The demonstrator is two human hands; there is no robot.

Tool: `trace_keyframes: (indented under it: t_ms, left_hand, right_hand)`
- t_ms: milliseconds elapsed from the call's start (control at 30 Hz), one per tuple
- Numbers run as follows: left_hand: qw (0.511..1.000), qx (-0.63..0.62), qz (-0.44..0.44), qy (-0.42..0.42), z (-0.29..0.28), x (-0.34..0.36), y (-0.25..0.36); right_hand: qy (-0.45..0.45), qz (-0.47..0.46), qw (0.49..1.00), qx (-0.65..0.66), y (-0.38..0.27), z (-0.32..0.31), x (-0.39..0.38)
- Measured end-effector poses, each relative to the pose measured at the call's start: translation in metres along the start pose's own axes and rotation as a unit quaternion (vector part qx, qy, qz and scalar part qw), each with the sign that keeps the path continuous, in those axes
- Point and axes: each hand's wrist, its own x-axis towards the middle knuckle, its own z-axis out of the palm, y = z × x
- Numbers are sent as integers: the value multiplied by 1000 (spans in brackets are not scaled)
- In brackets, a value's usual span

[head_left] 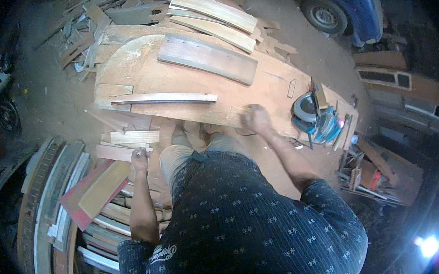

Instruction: The person uses a circular saw to cut several pieces of wood on a workbench. They handle the wood pieces, align them, and make cuts, occasionally inspecting the results. The person also uses a hammer to tap a small piece of wood.

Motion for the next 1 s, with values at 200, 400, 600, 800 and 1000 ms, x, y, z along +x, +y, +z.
trace_keyframes:
  t_ms: [200, 400, 600, 800, 1000]
  left_hand:
    - [999, -26, -35, -29, -33, -51, 51]
    - [995, 31, -90, -43, -60, -115, 12]
    - [982, 113, -137, -59, -87, -150, -31]
    - [988, 150, -36, 16, -59, -121, -20]
    - [966, 148, 183, -109, 66, -133, 152]
  right_hand:
    - [-215, 256, 922, -196, 141, -36, -57]
    - [-168, 228, 923, -262, 271, 35, -78]
    - [-138, 259, 945, -144, 328, 64, -59]
    - [-143, 232, 951, -145, 319, -34, -60]
    - [77, 175, 978, 82, 256, -172, -101]
